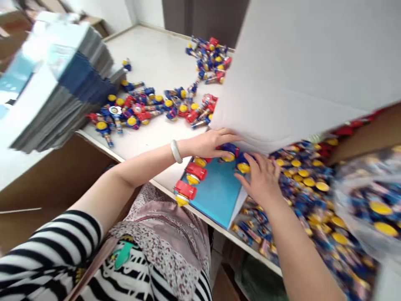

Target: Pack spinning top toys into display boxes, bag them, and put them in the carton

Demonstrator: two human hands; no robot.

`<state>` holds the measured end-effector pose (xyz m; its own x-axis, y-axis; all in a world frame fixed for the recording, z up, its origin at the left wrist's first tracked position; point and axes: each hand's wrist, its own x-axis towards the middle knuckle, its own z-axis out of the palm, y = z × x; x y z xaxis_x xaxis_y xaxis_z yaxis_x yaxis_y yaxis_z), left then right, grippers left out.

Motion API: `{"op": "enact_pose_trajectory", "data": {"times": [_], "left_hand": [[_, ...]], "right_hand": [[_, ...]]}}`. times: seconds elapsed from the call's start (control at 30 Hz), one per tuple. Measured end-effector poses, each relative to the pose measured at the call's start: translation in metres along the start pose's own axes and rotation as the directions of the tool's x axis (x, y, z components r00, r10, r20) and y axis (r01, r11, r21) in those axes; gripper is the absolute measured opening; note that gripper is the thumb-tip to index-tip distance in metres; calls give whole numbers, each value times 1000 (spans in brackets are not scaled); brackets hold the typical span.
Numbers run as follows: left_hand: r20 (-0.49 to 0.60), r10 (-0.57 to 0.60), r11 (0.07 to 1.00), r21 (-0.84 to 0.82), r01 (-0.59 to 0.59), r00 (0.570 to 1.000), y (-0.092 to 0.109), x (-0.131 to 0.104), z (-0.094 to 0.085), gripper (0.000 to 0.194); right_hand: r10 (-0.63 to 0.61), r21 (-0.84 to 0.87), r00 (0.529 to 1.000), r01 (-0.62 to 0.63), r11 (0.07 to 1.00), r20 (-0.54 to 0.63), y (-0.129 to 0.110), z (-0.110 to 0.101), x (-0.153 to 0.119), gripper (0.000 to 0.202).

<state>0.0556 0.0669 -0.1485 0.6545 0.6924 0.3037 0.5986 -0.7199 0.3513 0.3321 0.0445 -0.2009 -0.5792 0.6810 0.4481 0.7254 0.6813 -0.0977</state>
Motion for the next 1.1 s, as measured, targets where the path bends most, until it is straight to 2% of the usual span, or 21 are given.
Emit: {"op": "enact_pose_trajectory", "data": {"times": [0.03,0.07,0.1,0.13,0.2,0.23,0.27,0.37,0.43,0.5,0.53,0.6,0.67,0.73,0.8,0.87,0.93,1.0,1.03,1.07,1.1], "left_hand": [[-93,-67,998,11,68,993,-13,-10,-2,41],[-187,-169,985,13,174,968,-30,-24,-4,39],[-265,-293,952,3,305,919,-50,-41,-7,36],[-320,-423,896,-12,443,848,-71,-59,-9,33],[-357,-626,747,-19,665,693,-113,-93,-15,27],[-347,-679,689,0,725,646,-133,-106,-17,26],[-327,-703,661,29,750,632,-149,-113,-17,30],[-235,-696,678,95,729,678,-179,-110,-13,55],[-207,-717,658,111,744,665,-181,-98,-4,63],[-212,-746,620,124,775,631,-173,-94,5,55],[-212,-749,615,133,777,628,-167,-96,9,48],[-193,-721,650,145,746,666,-153,-113,13,40],[-171,-680,703,124,700,713,-136,-138,9,37],[-195,-643,745,65,664,741,-115,-160,-7,39],[-246,-580,804,-23,594,776,-90,-170,-36,41],[-264,-471,882,-141,450,842,-67,-167,-70,45],[-231,-350,913,-303,275,908,-52,-155,-102,54],[-208,-288,871,-462,165,935,-56,-143,-122,65],[-214,-294,843,-517,147,932,-66,-138,-127,69],[-233,-332,820,-551,157,914,-81,-133,-128,69],[-262,-402,803,-562,200,877,-100,-130,-126,67]], "right_hand": [[1,15,999,0,1000,-39,1,1,-3,77],[4,56,996,1,998,-88,1,1,-7,87],[23,110,992,-9,994,-126,-1,-1,-12,94],[59,170,986,-32,985,-157,-5,-4,-16,95],[184,261,970,-138,955,-158,-19,-15,-25,82],[243,284,958,-194,939,-152,-29,-20,-28,72],[289,295,946,-237,926,-148,-41,-25,-29,65],[308,327,926,-228,917,-219,-80,-31,-20,57],[259,367,932,-155,917,-252,-101,-29,-6,55],[173,407,958,-67,911,-230,-116,-26,10,53],[123,422,971,-26,906,-204,-121,-25,17,52],[29,446,986,49,894,-165,-128,-25,31,50],[-36,476,983,119,871,-180,-133,-24,47,50],[-81,497,975,176,849,-206,-141,-20,70,52],[-137,500,975,208,841,-175,-153,-11,102,57],[-195,497,978,207,842,-77,-168,2,137,67],[-213,525,977,183,831,-4,-181,12,165,78],[-188,587,982,159,794,-12,-185,14,177,82],[-152,615,987,155,773,-58,-183,11,175,81],[-96,632,988,151,760,-121,-177,4,168,80],[-21,637,980,143,758,-196,-168,-4,156,79]]}}
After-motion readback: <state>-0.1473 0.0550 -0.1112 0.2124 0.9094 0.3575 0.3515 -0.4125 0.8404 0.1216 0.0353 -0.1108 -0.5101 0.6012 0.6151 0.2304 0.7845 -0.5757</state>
